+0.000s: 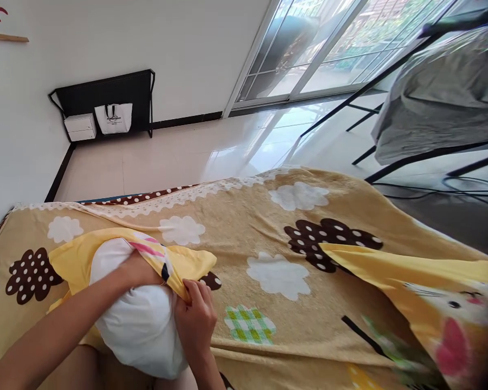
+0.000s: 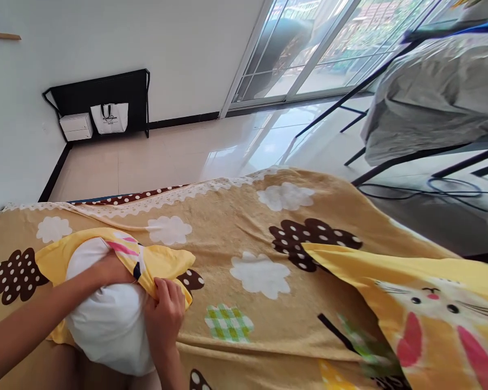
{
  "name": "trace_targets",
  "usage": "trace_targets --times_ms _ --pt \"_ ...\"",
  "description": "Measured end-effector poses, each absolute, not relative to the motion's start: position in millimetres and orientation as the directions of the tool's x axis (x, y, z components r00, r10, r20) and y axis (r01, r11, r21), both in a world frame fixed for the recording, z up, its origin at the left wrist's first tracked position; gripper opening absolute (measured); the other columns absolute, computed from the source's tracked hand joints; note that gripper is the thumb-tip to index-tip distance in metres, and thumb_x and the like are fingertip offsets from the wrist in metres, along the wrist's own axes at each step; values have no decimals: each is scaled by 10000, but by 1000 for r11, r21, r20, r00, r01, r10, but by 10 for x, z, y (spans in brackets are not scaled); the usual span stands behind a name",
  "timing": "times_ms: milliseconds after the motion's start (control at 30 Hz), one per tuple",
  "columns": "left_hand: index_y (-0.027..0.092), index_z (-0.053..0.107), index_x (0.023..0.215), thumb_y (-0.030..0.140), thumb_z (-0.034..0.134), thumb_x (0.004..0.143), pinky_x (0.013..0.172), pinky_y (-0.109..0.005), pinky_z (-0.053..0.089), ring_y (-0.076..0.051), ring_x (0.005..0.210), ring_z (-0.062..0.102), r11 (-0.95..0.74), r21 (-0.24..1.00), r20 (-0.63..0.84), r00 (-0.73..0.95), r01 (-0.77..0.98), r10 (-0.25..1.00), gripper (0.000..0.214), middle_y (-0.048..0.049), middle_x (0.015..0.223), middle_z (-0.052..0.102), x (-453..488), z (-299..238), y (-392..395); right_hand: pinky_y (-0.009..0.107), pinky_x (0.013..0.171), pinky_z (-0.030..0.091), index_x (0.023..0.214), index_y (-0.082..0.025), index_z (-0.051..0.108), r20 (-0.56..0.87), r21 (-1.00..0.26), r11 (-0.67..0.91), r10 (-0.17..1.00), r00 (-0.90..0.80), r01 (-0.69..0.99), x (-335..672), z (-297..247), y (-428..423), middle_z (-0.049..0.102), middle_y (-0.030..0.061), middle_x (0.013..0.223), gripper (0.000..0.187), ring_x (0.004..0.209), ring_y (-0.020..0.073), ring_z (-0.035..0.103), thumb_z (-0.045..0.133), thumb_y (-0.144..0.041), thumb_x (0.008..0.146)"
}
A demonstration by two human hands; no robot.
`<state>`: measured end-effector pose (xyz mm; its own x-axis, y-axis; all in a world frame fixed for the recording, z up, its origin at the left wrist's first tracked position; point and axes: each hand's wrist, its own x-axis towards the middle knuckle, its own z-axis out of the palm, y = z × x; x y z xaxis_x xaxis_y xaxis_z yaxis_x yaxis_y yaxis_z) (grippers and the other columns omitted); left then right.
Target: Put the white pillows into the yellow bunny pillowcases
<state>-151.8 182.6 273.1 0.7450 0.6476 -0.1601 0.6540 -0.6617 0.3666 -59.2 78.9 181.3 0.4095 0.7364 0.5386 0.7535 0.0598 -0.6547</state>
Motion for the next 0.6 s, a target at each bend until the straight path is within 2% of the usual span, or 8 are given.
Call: trace_targets --times_ms 133,233,300,367,400,467,533,600 --pt "197 645 1190 306 459 961 1048 -304 433 -187 1177 588 -659 512 -298 834 550 465 314 -50 1233 662 -2037 3204 1690 279 600 361 701 -233 469 319 -778 -67 815 485 625 -473 1552 602 527 6 651 115 632 174 464 448 -144 770" --pt "275 386 1466 418 473 961 1132 -355 352 -209 1373 415 -691 547 -253 880 473 401 532 -68 1496 443 -2499 3515 1499 263 563 319 636 -239 386 278 -828 -84 797 536 554 -455 1502 533 448 -23 585 143 587 154 397 427 -142 733" --pt "282 196 1541 525 603 863 1185 -449 243 -273 1480 199 -736 461 -206 867 496 455 827 -94 1610 204 -2699 3564 1484 254 554 299 616 -238 336 299 -846 -62 767 568 529 -502 1551 536 399 -35 566 167 582 145 369 412 -138 726" --pt "231 85 1559 577 693 756 1186 -554 142 -349 1496 61 -745 310 -173 806 591 566 1064 -145 1628 61 -2746 3459 1568 244 547 290 613 -235 309 326 -862 -12 753 571 507 -588 1666 564 372 -42 567 184 579 136 356 397 -132 739" --pt "207 68 1558 568 704 741 1181 -575 111 -364 1493 47 -738 254 -167 780 625 603 1097 -161 1625 58 -2710 3363 1629 239 543 288 614 -233 302 336 -869 21 758 559 495 -640 1743 581 371 -43 572 191 577 132 353 389 -126 746" --pt "183 153 1539 474 688 769 1178 -552 131 -347 1467 184 -756 210 -200 784 620 588 982 -172 1591 212 -2548 3133 1744 231 532 286 619 -229 306 356 -873 86 786 506 480 -739 1912 604 384 -44 578 187 563 122 353 376 -110 745" --pt "177 342 1452 299 607 824 1136 -511 238 -300 1335 415 -797 183 -245 812 576 530 692 -152 1442 464 -2322 2911 1822 228 526 288 623 -226 316 378 -863 127 804 460 488 -799 2053 598 405 -45 572 170 544 114 362 362 -94 719" --pt "171 508 1276 180 513 846 1038 -491 343 -272 1145 546 -790 150 -238 797 595 555 430 -120 1221 615 -2096 2727 1869 228 518 285 616 -227 314 387 -847 102 790 475 521 -797 2112 569 401 -48 548 156 518 109 366 358 -97 691"
